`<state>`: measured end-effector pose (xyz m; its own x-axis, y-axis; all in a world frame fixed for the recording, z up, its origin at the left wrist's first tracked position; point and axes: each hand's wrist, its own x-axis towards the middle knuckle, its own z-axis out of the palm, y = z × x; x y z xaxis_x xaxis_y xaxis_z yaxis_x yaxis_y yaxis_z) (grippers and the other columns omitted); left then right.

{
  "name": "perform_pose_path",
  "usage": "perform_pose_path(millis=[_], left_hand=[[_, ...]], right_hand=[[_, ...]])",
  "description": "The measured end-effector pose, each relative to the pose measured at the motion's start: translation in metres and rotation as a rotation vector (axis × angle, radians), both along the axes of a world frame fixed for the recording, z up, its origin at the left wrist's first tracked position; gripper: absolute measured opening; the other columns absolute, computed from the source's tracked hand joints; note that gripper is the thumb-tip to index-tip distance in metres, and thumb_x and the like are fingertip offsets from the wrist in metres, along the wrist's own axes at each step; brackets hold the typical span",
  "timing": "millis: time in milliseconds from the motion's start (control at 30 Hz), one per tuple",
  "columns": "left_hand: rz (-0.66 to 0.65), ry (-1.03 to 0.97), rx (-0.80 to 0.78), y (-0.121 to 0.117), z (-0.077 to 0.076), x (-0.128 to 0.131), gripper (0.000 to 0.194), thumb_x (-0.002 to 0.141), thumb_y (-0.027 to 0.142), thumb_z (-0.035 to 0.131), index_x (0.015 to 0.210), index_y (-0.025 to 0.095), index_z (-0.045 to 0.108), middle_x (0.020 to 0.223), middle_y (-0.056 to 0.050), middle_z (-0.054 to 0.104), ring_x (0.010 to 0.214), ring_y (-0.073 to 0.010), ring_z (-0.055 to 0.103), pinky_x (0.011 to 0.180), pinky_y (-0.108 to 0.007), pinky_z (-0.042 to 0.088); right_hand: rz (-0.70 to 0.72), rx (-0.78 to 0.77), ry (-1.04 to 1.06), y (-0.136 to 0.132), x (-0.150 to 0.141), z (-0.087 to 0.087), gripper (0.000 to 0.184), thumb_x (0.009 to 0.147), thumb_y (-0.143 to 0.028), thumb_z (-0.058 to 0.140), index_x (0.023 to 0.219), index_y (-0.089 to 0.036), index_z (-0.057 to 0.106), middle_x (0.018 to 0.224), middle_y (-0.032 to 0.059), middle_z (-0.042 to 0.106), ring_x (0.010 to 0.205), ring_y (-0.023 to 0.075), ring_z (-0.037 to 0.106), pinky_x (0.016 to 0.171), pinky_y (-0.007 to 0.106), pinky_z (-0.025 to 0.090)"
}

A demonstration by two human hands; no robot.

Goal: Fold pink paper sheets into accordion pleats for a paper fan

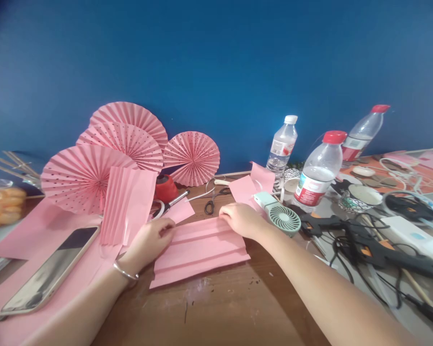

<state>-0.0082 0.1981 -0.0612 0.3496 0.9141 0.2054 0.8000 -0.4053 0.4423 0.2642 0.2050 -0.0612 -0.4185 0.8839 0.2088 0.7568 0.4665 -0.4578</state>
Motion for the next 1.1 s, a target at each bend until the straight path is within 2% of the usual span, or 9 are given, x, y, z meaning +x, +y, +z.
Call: perform_pose_path(millis=[67,167,300,433,567,733,933,1100], left_hand=[[-0.091,0.111,0.056,-0.008,0.005,0.008,0.015,0.079,0.024,0.047,0.083,0.019,0.061,0.081,-0.002,0.063,0.079,-0.0179,0.055,0.074,-0.029,0.040],[-0.157,0.201,0.024,-0.017,0.009,0.017,0.021,0.085,0.023,0.039,0.092,0.020,0.059,0.088,-0.003,0.062,0.083,-0.0177,0.055,0.078,-0.030,0.040],[-0.176,0.263,-0.025,-0.022,0.005,0.024,0.022,0.087,0.022,0.037,0.082,0.018,0.058,0.081,-0.003,0.061,0.078,-0.0169,0.056,0.074,-0.029,0.042],[-0.266,0.321,0.034,-0.029,0.002,0.028,0.022,0.088,0.020,0.034,0.079,0.017,0.054,0.078,-0.003,0.058,0.072,-0.0169,0.055,0.068,-0.029,0.041],[-0.309,0.371,0.095,-0.038,0.004,0.030,0.022,0.088,0.020,0.031,0.076,0.018,0.050,0.071,-0.001,0.056,0.063,-0.0158,0.053,0.058,-0.026,0.038],[-0.300,0.391,0.070,-0.036,0.009,0.026,0.024,0.090,0.025,0.029,0.081,0.020,0.052,0.074,-0.001,0.059,0.065,-0.0161,0.056,0.060,-0.026,0.038],[-0.111,0.392,-0.011,-0.019,0.011,0.014,0.025,0.090,0.028,0.031,0.080,0.020,0.053,0.073,-0.001,0.061,0.069,-0.0161,0.058,0.062,-0.025,0.038],[-0.097,0.469,-0.014,-0.015,0.011,0.014,0.025,0.089,0.029,0.031,0.080,0.020,0.052,0.069,-0.001,0.061,0.066,-0.0169,0.058,0.058,-0.025,0.035]], right_hand=[[0.049,0.049,-0.049,-0.003,-0.006,-0.001,0.021,0.085,-0.019,0.042,0.078,-0.020,0.061,0.079,0.0020,0.064,0.075,0.0160,0.056,0.067,0.026,0.038],[0.122,0.109,-0.130,-0.010,-0.017,0.001,0.019,0.085,-0.019,0.041,0.078,-0.019,0.059,0.078,0.0017,0.064,0.075,0.0159,0.055,0.069,0.027,0.036],[0.165,0.152,-0.261,-0.023,-0.033,0.008,0.014,0.082,-0.014,0.045,0.075,-0.018,0.056,0.074,0.0017,0.064,0.073,0.0169,0.055,0.065,0.029,0.032],[0.221,0.139,-0.299,-0.037,-0.050,0.011,0.009,0.080,-0.016,0.047,0.075,-0.017,0.055,0.077,0.0031,0.064,0.073,0.0180,0.056,0.064,0.029,0.032],[0.230,0.094,-0.298,-0.043,-0.060,0.009,0.013,0.079,-0.012,0.045,0.075,-0.018,0.057,0.075,0.0025,0.065,0.071,0.0173,0.057,0.060,0.027,0.030],[0.255,0.048,-0.228,-0.032,-0.047,0.005,0.014,0.079,-0.017,0.047,0.078,-0.022,0.060,0.077,-0.0010,0.065,0.073,0.0158,0.056,0.057,0.025,0.029],[0.069,-0.003,-0.208,-0.002,-0.010,-0.007,0.024,0.086,-0.027,0.041,0.073,-0.020,0.060,0.075,0.0013,0.063,0.072,0.0153,0.055,0.060,0.024,0.032],[0.083,-0.001,-0.186,0.008,0.006,-0.012,0.026,0.087,-0.028,0.040,0.072,-0.020,0.060,0.074,0.0018,0.062,0.075,0.0160,0.055,0.062,0.024,0.034]])
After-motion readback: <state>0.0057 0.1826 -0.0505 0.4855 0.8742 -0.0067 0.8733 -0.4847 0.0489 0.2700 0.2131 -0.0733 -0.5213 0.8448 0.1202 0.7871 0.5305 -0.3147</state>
